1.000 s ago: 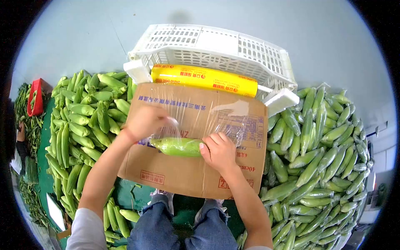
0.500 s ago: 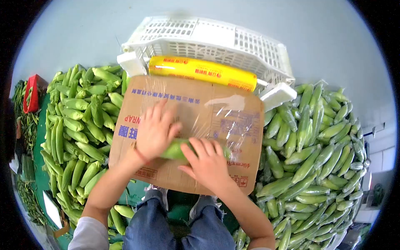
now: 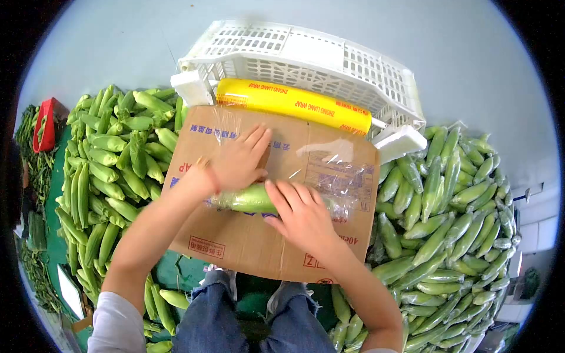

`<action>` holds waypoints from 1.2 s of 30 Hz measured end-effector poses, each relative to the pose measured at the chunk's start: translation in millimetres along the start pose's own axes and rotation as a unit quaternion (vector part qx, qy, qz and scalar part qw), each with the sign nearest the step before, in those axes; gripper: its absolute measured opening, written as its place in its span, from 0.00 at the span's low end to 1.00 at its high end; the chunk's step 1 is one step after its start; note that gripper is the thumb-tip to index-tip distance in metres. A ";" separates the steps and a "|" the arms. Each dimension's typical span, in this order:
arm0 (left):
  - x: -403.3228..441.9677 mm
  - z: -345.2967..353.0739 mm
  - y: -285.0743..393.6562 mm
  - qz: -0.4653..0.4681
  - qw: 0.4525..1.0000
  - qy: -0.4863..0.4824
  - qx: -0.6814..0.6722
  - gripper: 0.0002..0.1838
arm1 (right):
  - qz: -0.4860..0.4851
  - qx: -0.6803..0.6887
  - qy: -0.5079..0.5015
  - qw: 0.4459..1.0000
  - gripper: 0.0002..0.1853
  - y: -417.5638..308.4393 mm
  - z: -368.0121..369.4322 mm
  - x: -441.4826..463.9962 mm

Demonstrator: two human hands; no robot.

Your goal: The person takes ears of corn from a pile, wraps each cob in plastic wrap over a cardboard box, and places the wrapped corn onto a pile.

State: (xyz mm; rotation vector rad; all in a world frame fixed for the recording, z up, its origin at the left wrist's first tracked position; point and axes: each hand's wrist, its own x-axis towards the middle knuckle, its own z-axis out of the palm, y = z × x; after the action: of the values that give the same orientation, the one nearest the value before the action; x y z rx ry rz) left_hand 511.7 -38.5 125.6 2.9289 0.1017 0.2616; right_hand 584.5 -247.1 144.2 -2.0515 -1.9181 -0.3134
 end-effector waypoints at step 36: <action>-87.4 2.0 63.2 -0.350 0.384 0.320 -0.792 0.04 | 0.219 0.219 0.007 0.951 0.27 -45.1 -35.1 -57.7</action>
State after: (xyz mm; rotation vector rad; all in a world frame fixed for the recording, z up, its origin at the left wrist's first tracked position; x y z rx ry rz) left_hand 429.4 -108.1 121.9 0.5512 0.6786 0.7254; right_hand 537.0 -311.2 159.1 -2.0702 -1.3121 0.1865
